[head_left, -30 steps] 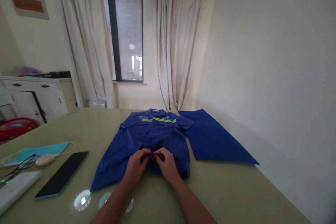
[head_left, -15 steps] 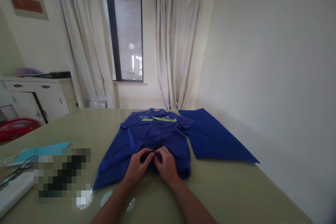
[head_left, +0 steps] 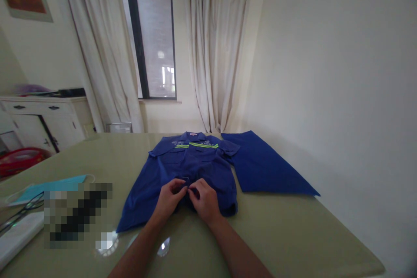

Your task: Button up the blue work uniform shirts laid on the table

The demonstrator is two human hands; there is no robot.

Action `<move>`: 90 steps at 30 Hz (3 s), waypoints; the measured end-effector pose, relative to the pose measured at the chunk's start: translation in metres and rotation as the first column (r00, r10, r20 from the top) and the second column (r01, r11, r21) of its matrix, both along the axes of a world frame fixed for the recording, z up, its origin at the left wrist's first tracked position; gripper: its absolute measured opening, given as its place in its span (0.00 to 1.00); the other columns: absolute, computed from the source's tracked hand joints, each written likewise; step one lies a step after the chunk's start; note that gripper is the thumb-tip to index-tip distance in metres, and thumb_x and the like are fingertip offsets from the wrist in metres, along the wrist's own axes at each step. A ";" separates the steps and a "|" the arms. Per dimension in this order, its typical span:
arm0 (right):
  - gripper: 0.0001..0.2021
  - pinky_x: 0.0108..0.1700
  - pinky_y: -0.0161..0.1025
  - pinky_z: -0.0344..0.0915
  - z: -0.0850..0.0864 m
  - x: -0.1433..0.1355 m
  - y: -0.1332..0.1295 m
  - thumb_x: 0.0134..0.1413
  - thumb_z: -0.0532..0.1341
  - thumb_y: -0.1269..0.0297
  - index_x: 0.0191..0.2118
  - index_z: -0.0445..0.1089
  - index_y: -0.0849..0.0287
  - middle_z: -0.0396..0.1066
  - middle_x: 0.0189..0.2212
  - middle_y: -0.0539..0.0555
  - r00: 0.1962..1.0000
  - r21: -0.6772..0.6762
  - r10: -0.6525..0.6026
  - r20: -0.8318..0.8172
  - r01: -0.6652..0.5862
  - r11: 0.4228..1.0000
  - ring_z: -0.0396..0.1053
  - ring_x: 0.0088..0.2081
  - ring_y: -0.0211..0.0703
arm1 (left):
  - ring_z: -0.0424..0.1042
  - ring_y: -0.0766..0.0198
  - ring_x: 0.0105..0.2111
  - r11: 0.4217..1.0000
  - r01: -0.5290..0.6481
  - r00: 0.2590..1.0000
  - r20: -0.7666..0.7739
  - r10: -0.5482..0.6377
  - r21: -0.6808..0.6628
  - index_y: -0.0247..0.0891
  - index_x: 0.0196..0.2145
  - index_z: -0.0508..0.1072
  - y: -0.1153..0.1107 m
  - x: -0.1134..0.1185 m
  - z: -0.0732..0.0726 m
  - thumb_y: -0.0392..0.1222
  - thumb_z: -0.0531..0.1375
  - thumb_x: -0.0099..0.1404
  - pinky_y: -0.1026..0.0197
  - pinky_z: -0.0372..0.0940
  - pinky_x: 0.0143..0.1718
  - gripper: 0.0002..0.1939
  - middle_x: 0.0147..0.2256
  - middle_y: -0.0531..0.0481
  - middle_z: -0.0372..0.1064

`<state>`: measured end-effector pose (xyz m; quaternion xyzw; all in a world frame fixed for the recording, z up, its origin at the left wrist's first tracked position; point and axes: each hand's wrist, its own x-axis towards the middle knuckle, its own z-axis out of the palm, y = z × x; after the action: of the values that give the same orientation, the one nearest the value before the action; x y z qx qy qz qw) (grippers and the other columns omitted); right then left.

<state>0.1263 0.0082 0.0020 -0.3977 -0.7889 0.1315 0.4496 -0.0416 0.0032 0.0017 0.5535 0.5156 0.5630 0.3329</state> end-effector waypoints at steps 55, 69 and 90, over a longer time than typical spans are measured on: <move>0.18 0.26 0.33 0.60 0.007 -0.007 -0.009 0.55 0.67 0.48 0.26 0.71 0.57 0.70 0.21 0.48 0.961 -0.252 0.070 -0.266 -0.139 0.958 0.64 0.23 0.36 | 0.72 0.67 0.33 0.938 0.311 0.780 0.605 -0.160 -0.152 0.39 0.39 0.77 -0.013 0.001 0.008 0.47 0.76 0.50 0.66 0.67 0.38 0.20 0.32 0.55 0.74; 0.07 0.33 0.33 0.60 0.006 -0.007 -0.013 0.62 0.64 0.63 0.31 0.71 0.55 0.70 0.29 0.48 0.996 -0.064 0.078 -0.046 -0.081 0.995 0.67 0.30 0.37 | 0.63 0.72 0.23 0.966 0.149 0.925 0.375 -0.061 -0.209 0.39 0.43 0.76 -0.010 0.000 0.010 0.48 0.71 0.51 0.69 0.55 0.23 0.22 0.28 0.58 0.69; 0.12 0.38 0.37 0.68 -0.010 0.012 0.015 0.50 0.60 0.76 0.39 0.73 0.56 0.73 0.32 0.50 0.994 -0.200 -0.053 -0.093 0.034 0.979 0.72 0.33 0.41 | 0.69 0.51 0.54 0.986 0.166 0.753 -0.642 -0.143 -0.025 0.45 0.54 0.75 -0.035 -0.005 0.000 0.42 0.59 0.63 0.49 0.60 0.60 0.21 0.53 0.43 0.72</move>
<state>0.1385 0.0232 -0.0082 -0.4507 -0.7400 0.2187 0.4489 -0.0467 -0.0314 0.0020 0.7586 0.5411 0.3193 0.1727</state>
